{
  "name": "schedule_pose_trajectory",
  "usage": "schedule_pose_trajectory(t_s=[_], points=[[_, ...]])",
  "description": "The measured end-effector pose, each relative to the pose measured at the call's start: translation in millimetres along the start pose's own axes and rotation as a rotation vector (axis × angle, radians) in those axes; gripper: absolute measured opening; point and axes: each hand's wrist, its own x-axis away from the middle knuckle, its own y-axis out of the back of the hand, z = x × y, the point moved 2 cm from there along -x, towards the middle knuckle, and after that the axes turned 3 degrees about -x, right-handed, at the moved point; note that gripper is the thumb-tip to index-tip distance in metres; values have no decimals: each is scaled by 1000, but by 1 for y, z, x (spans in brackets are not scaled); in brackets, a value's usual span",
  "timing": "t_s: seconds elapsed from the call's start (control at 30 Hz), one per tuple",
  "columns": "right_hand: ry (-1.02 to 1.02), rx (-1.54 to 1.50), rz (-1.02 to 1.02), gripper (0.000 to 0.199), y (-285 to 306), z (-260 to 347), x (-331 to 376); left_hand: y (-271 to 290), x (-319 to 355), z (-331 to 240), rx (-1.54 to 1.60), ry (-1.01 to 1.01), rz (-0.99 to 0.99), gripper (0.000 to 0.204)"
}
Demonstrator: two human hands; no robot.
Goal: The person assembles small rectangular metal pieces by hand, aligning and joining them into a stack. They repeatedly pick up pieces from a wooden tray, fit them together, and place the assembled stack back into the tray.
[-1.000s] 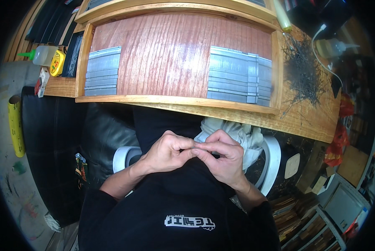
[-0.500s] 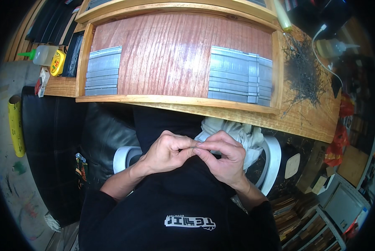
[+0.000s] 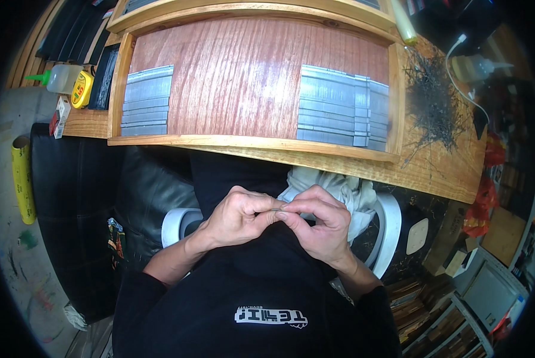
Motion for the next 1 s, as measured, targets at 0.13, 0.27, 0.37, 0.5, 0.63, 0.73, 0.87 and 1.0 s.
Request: schedule_pose_trajectory(t_s=[0.13, 0.27, 0.37, 0.5, 0.63, 0.73, 0.87, 1.0], points=[[0, 14, -7, 14, 2, 1, -1, -1, -1, 0, 17, 16, -8, 18], [34, 116, 26, 14, 3, 5, -3, -4, -3, -2, 7, -2, -43, 18], [55, 132, 34, 15, 3, 6, -3, -2, -2, -2, -11, 41, -10, 17], [72, 135, 17, 16, 1, 5, -3, -2, -2, -4, -7, 51, -23, 16], [75, 143, 1, 15, 0, 5, -2, -1, -2, -4, 14, 100, -3, 16], [64, 165, -41, 15, 6, 7, -2, -4, -5, -7, 36, 80, -60, 16], [102, 346, -91, 13, 50, 52, -17, -2, -5, -14, -53, -56, -259, 19], [166, 922, -482, 12, 107, 128, -35, 1, -12, -19, 1, -129, -250, 25]])
